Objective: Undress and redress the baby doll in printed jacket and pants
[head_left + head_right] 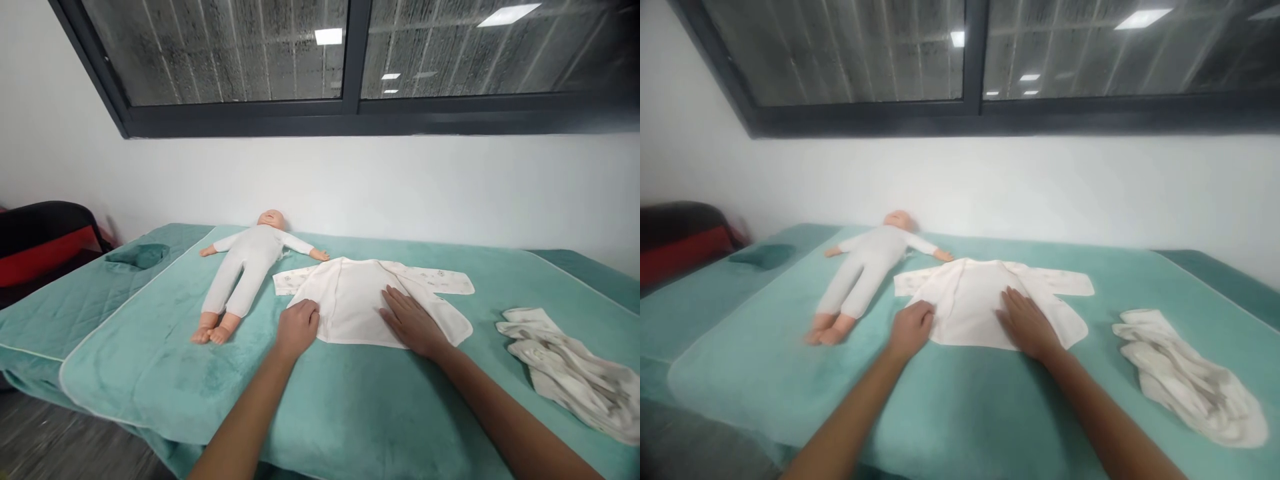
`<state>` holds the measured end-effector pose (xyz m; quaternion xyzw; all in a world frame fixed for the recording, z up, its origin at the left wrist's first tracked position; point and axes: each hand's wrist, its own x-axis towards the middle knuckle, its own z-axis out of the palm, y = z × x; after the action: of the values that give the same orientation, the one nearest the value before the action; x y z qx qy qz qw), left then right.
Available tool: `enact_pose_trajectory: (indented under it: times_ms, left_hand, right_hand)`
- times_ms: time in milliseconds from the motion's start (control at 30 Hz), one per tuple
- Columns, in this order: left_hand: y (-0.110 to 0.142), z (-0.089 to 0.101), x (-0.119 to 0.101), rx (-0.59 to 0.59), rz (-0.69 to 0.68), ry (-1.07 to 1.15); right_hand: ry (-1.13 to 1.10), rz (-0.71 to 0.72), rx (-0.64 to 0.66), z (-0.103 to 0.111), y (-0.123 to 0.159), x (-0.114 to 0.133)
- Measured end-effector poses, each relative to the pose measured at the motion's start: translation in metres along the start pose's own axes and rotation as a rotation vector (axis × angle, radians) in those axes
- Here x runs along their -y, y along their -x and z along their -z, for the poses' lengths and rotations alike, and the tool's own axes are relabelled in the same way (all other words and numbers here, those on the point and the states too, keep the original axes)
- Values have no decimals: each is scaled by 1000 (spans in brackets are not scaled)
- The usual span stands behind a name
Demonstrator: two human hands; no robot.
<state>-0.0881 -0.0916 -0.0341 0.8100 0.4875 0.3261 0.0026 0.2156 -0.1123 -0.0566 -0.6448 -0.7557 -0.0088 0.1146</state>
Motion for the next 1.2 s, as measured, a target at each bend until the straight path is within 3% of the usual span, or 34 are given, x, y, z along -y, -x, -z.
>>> enact_pose_trajectory:
  times_ms: [200, 333, 567, 800, 900, 1033, 1133, 1200]
  left_hand:
    - [-1, 2, 0, -1, 11, 31]
    - [-2, 0, 1, 2, 23, 43]
    - [-4, 2, -1, 11, 49, 65]
    - [-4, 3, -2, 21, 73, 54]
    - [-4, 2, -2, 34, 80, 38]
    - [-5, 1, -3, 48, 97, 16]
    - [-6, 0, -2, 48, 119, 0]
    - [-6, -1, -2, 44, 135, -6]
  right_hand:
    - [-61, 94, -41, 13, 65, -19]
    - [-102, 61, -90, 25, 94, -41]
    - [49, 163, -57, 35, 84, -59]
    - [71, 282, -148, 45, 85, -55]
    - [-2, 201, -222, 49, 74, -33]
    - [-212, 17, -240, 43, 27, 11]
    - [-282, -93, -108, 29, -18, 39]
    - [-220, -91, -22, 17, -41, 51]
